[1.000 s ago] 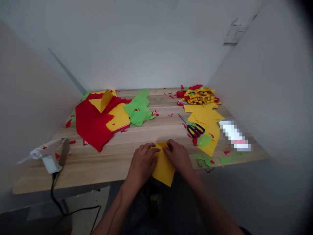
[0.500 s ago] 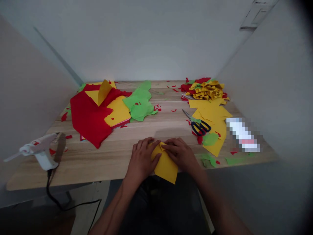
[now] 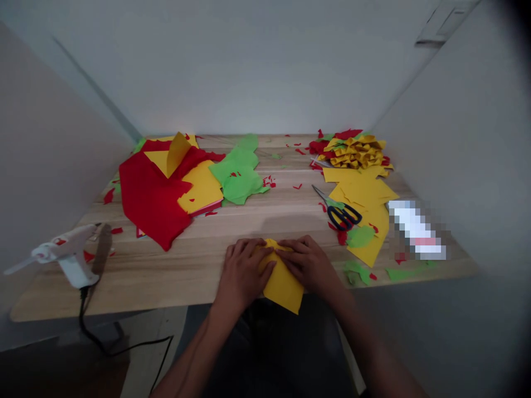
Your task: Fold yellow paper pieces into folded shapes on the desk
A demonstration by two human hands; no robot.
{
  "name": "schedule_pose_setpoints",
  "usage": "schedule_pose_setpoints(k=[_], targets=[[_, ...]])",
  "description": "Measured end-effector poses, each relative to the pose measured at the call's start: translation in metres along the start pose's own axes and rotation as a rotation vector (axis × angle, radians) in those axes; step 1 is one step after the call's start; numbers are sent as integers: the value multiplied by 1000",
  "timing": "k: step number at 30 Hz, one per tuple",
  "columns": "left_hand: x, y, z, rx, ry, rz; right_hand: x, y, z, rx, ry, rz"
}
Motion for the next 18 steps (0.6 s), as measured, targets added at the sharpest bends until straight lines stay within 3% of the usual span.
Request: schedule_pose_setpoints(k=[11, 18], targets=[[0, -7, -2, 50, -93, 27, 5, 1, -2, 21, 8, -122], [2, -7, -3, 58, -68, -8, 1, -2, -4, 24, -13, -112]])
Point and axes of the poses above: each hand's wrist, its own z-axis towards the middle knuckle, its own y-axis out of the back of the hand, x = y × z, the point moved 4 cm from there along z, towards the middle knuckle, and after that the axes turned 4 degrees about -y, right-handed, at the moved point
